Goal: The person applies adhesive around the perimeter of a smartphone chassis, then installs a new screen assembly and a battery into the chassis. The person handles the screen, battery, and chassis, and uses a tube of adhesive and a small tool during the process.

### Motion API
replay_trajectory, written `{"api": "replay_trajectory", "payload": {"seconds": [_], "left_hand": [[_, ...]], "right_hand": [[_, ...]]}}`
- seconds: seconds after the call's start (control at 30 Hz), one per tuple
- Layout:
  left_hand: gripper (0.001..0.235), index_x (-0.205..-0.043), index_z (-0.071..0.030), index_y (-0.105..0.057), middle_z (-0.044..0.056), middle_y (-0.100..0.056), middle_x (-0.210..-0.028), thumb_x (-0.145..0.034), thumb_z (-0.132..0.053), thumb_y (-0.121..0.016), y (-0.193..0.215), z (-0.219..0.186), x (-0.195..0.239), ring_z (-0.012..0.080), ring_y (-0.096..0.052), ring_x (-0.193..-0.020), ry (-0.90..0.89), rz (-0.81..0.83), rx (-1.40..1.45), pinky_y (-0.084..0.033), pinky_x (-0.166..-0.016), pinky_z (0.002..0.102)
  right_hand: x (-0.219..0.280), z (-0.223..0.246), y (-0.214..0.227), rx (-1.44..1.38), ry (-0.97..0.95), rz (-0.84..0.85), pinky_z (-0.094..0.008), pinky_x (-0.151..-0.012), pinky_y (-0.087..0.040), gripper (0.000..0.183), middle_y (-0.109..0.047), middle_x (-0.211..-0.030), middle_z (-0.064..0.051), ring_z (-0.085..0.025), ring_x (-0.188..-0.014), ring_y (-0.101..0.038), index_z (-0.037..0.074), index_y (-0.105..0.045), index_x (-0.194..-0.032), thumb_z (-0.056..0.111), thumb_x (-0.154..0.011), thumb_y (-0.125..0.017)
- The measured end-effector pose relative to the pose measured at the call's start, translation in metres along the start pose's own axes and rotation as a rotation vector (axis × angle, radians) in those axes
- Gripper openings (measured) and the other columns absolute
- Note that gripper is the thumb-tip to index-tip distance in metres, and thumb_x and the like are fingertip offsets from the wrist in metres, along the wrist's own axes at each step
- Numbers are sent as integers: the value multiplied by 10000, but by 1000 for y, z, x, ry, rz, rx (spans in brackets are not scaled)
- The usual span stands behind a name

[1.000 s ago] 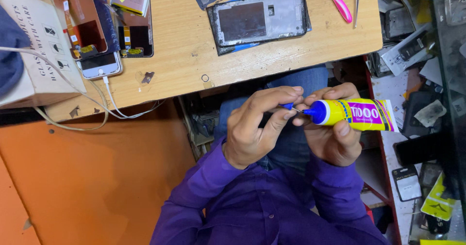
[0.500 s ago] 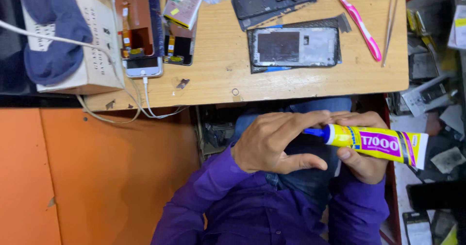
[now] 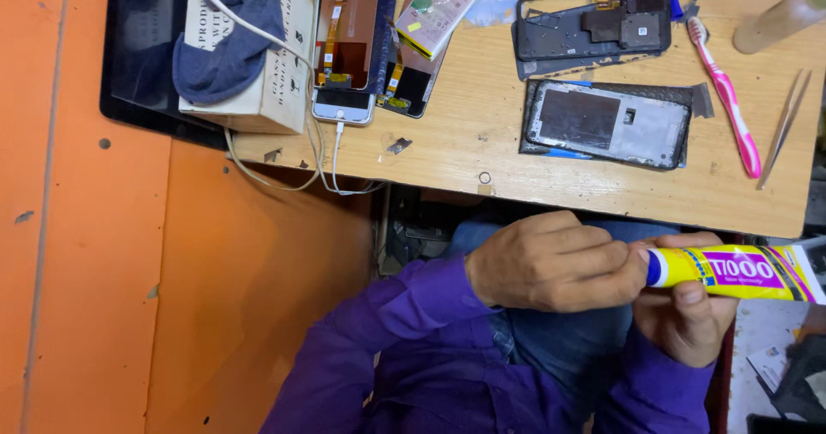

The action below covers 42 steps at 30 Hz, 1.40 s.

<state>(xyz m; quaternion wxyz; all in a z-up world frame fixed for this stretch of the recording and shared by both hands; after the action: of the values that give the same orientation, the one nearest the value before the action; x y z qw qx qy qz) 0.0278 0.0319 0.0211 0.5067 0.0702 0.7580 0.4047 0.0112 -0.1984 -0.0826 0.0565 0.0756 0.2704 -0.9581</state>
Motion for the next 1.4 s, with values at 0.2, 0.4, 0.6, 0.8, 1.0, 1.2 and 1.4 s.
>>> {"api": "replay_trajectory", "payload": {"seconds": [0.2,0.4,0.6,0.8,1.0,1.2,1.4], "left_hand": [[345,-1046,-80,-715,-3,-621,-798,-926,-402,-737,0,12,4,153,-602,-726,91,13,29,-443,-657,319],[338,-1063,-90,-706,-3,-695,-923,-942,-380,-830,-7,10,1,145,-649,-795,109,6,93,-442,-695,315],[252,-1060,-68,-693,29,-688,-857,-1043,-318,-721,45,16,-11,173,-645,-675,-17,-157,485,-432,-580,312],[163,-820,-11,-736,70,-662,-692,-927,-116,-672,93,-26,-19,132,-577,-504,-133,-224,808,-416,-465,292],[195,-918,46,-706,193,-702,-1015,-979,87,-526,84,-22,1,270,-736,-919,-645,-187,706,-623,-859,388],[201,-830,-15,-658,150,-711,-957,-984,35,-540,82,-34,-9,266,-718,-820,-487,-231,769,-618,-780,378],[255,-903,23,-641,178,-664,-1019,-1010,85,-418,91,-32,-6,293,-695,-908,-521,-289,719,-616,-858,395]], "right_hand": [[0,0,-8,85,-47,-52,-301,-958,-523,567,-670,-1124,-194,-219,-1020,-659,-82,-543,-1251,359,-1026,-819],[-23,34,-11,645,77,-30,-246,-862,-522,556,-684,-1014,-107,-141,-934,-666,-30,-651,-1100,520,-1024,-688],[-117,121,27,1650,-50,-213,-409,-661,-486,579,-646,-731,-110,-259,-680,-671,42,-763,-1105,603,-1123,-618],[-167,90,22,2076,54,36,-572,-659,-516,692,-677,-673,-184,-416,-667,-667,44,-791,-935,719,-929,-642],[-154,63,55,1789,18,-84,-454,-731,-523,576,-695,-802,-173,-351,-794,-687,8,-742,-973,554,-1061,-581],[-155,20,122,1108,143,64,-374,-1015,-553,421,-698,-1224,-137,-171,-1087,-672,-61,-637,-1351,295,-1283,-422],[-165,-23,174,1000,153,180,-387,-1030,-529,380,-646,-1255,-173,-219,-1127,-632,-88,-583,-1353,249,-1273,-427]]}}
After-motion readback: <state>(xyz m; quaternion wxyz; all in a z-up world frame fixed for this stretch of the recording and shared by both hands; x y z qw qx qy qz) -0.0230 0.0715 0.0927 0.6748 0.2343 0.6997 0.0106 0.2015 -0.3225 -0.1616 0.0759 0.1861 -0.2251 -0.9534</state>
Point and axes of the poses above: each hand's wrist, its own x-axis away from the middle knuckle, its own y-axis out of the back of the hand, z = x × y, the point moved 1 cm from there along -x, towards the middle knuckle
